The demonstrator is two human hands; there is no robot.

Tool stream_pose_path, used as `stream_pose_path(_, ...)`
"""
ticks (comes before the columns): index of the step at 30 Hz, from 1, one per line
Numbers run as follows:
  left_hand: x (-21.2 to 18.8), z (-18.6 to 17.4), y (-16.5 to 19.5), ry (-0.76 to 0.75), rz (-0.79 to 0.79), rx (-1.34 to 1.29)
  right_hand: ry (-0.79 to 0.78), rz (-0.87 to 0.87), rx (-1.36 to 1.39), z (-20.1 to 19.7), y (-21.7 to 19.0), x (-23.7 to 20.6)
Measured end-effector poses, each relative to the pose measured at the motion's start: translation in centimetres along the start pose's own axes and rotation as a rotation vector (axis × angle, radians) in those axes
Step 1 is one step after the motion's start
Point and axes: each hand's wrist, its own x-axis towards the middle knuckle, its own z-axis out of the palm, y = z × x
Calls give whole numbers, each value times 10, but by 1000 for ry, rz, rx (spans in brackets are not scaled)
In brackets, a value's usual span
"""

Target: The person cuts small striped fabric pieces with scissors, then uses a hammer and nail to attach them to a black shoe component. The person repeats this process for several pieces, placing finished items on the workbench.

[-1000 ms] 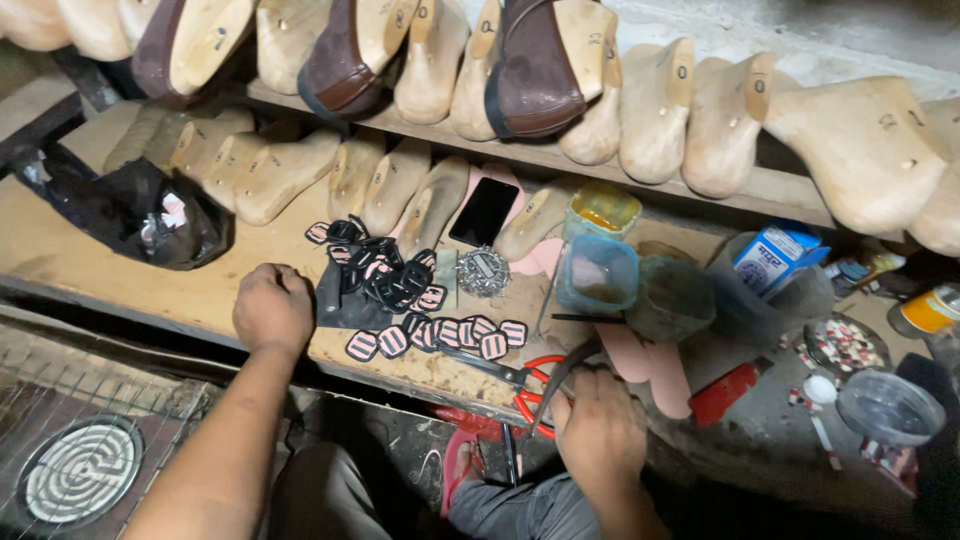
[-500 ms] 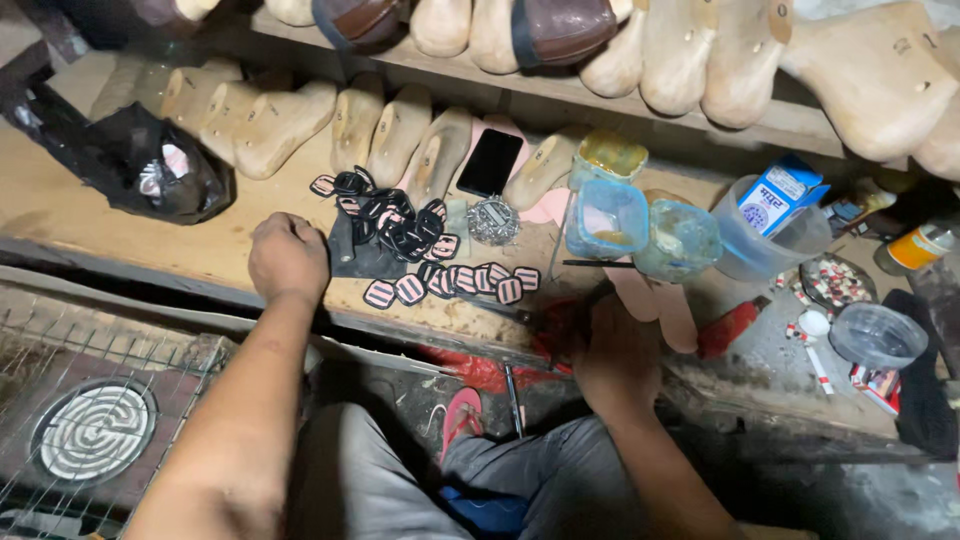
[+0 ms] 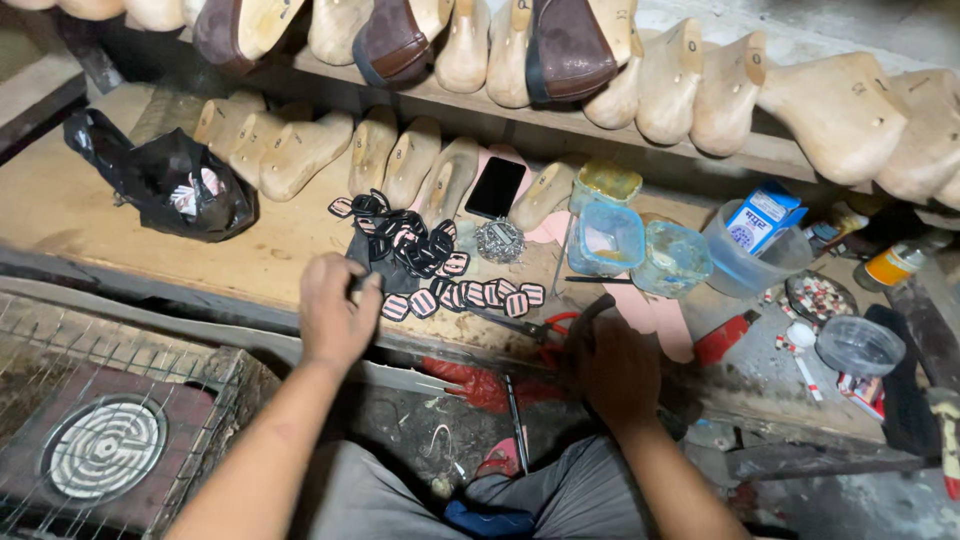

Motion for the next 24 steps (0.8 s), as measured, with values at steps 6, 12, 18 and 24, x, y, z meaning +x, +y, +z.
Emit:
stream_pose_path(6, -30, 6, 48, -227, 186, 97, -1, 54, 23, -2, 17, 7)
stream_pose_path(12, -24, 3, 47, -399, 156, 128, -67, 293, -169, 8, 62, 23)
stream_pose_path(18, -25, 2, 36, -382, 195, 62, -167, 375, -202, 12, 80, 32)
stream_pose_path(24, -43, 28, 11, -209, -178, -217, 50, 254, -253, -9, 40, 18)
